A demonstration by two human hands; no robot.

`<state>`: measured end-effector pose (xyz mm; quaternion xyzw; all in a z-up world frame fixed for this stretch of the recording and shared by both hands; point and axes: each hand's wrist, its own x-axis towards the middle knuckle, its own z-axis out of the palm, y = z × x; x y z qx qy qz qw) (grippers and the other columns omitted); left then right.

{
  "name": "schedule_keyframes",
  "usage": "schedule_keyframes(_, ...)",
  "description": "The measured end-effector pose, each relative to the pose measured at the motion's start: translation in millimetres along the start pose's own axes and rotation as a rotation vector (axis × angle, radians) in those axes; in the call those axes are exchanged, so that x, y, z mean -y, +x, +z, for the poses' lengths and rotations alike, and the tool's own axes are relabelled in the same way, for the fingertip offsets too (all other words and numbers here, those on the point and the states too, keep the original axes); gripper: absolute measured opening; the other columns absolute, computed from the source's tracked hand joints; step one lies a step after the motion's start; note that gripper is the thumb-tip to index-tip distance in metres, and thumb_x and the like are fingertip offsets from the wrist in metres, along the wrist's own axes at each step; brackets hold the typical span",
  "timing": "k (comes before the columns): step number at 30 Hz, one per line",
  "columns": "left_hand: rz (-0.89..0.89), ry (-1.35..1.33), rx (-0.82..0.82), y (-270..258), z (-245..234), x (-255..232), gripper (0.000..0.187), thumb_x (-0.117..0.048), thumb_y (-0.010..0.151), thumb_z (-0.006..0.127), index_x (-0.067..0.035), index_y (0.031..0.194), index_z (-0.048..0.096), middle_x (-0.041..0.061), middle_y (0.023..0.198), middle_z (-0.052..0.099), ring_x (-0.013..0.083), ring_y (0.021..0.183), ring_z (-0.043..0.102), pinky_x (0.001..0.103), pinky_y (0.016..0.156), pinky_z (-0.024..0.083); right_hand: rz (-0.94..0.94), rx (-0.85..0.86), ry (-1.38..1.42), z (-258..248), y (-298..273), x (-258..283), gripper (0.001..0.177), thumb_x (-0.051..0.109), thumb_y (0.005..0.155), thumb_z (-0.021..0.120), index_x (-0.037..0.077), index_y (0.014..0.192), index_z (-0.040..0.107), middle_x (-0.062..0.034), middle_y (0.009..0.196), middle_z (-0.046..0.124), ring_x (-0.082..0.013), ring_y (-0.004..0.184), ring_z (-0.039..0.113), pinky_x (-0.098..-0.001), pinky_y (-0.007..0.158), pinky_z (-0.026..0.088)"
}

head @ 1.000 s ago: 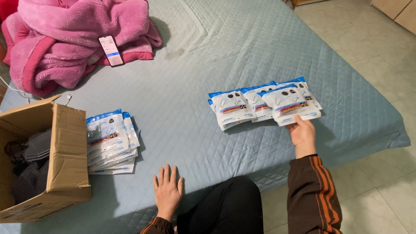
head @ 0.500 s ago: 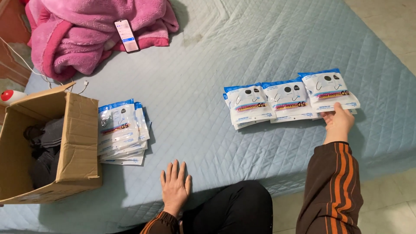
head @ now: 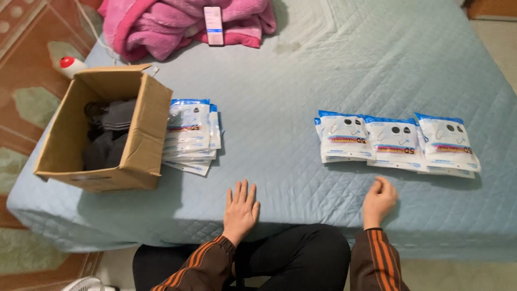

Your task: Packaging black face masks into plastic bags from a cardboard box on a bed.

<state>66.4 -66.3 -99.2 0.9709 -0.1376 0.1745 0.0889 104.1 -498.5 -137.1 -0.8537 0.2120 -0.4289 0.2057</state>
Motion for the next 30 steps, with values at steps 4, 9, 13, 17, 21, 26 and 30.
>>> schedule_keyframes(4,-0.054,-0.055,0.138,0,-17,-9,0.063,-0.047,0.105,0.036,-0.011,0.156,0.038,0.022,0.163,0.032,0.0351,0.153,0.026,0.056,0.123,0.009,-0.202,0.387,-0.198,-5,-22,72,0.019,0.034,0.098,0.066,0.029,0.115,0.074,-0.0016,0.097,0.069,-0.0275,0.098,0.068,-0.0436,0.09,0.055)
schedule_keyframes(9,0.138,-0.199,0.015,-17,-21,-19,0.07,-0.037,0.101,0.048,0.013,0.147,0.039,0.03,0.159,0.034,0.0402,0.152,0.026,0.049,0.124,0.016,-0.144,1.205,-0.355,0,-7,128,0.064,0.039,0.098,0.039,0.035,0.161,0.027,-0.0094,0.133,0.068,-0.0399,0.115,0.067,-0.0483,0.094,0.053)
schedule_keyframes(13,0.19,-0.354,0.044,-33,-43,-22,0.071,-0.029,0.096,0.056,0.014,0.149,0.035,0.031,0.161,0.03,0.0409,0.152,0.025,0.048,0.124,0.016,-0.253,1.313,-0.281,31,-44,180,0.08,0.048,0.094,0.045,0.024,0.164,0.016,-0.0065,0.148,0.057,-0.0369,0.128,0.06,-0.0457,0.103,0.049)
schedule_keyframes(17,0.213,-0.673,0.225,-35,-80,2,0.043,-0.016,0.088,0.064,0.003,0.126,0.06,0.016,0.138,0.057,0.0358,0.123,0.052,0.043,0.102,0.038,-0.402,1.309,-0.181,40,-84,256,0.081,0.053,0.093,0.048,0.021,0.162,0.021,-0.0119,0.134,0.065,-0.0386,0.117,0.065,-0.0446,0.094,0.052)
schedule_keyframes(21,0.129,-0.888,0.359,-18,-165,51,0.026,-0.02,0.092,0.064,-0.006,0.112,0.075,0.009,0.099,0.078,0.0297,0.076,0.074,0.036,0.066,0.055,-0.643,1.186,-0.05,61,-129,310,0.071,0.05,0.097,0.05,0.023,0.16,0.03,-0.0131,0.098,0.075,-0.0376,0.087,0.07,-0.0448,0.073,0.053)
schedule_keyframes(26,-0.069,-0.941,0.324,23,-275,131,0.024,-0.016,0.091,0.066,-0.008,0.11,0.079,0.005,0.086,0.081,0.0097,0.06,0.066,0.021,0.051,0.049,-0.697,1.018,0.036,54,-151,355,0.054,0.045,0.097,0.052,0.027,0.148,0.051,-0.0106,0.088,0.076,-0.0342,0.075,0.07,-0.0444,0.064,0.054)
schedule_keyframes(30,-0.254,-0.869,0.01,63,-328,203,0.026,-0.016,0.091,0.066,-0.006,0.111,0.079,0.003,0.091,0.081,0.008,0.063,0.065,0.02,0.056,0.05,-0.676,0.869,0.146,36,-151,364,0.044,0.04,0.097,0.056,0.027,0.138,0.063,-0.0064,0.08,0.075,-0.0265,0.067,0.068,-0.0384,0.059,0.053)
